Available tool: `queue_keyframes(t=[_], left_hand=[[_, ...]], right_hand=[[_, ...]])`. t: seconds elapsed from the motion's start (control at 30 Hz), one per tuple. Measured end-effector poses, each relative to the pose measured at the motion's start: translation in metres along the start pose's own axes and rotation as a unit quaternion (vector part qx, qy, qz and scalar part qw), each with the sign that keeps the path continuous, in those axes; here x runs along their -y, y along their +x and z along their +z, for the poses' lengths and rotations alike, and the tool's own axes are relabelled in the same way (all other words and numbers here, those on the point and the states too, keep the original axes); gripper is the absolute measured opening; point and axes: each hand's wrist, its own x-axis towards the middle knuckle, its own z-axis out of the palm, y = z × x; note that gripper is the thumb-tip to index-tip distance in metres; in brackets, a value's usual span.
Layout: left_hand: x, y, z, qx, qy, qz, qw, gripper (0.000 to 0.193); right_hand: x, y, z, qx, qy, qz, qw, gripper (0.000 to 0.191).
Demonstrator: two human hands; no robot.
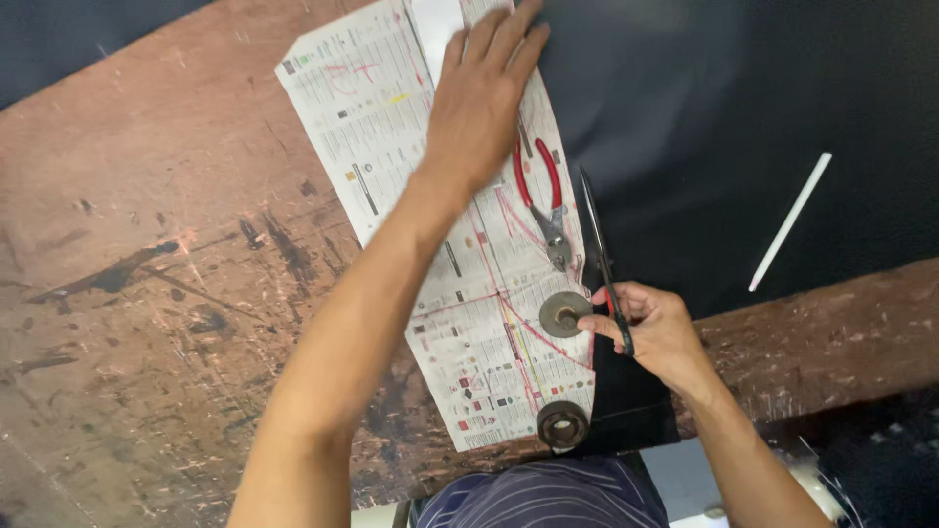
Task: The person cuts black vinyl fabric on a work table with scissors, following a newspaper pattern held down with weights. They cut around the pattern, move the cut piece aside, mark the fabric with a white marker, use pliers briefly, and peel a white backing strip from the cut piece.
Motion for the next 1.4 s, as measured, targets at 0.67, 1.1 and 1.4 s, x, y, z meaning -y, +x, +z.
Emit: queue_keyframes(t=[0.67,1.1,1.4], left_hand=[[0.051,0.033,0.028,-0.001,0.030,0.094,0.995,0.009],[0.027,0.013,0.041,-0.123,-0.065,-0.036,0.990,0.025],[0.023,-0.014,0.054,-0.142,-0.051,-0.054,0.987,0.036]], right_hand=[[-0.019,0.011,-0.008,-0.005,-0.004,0.004,1.000,0.030],[-0.015,0.011,-0.003,-0.005,-0.024,0.010,1.000,0.031],[-0.002,0.027,0.007,-0.016,-0.035,-0.008,0.999,0.032]])
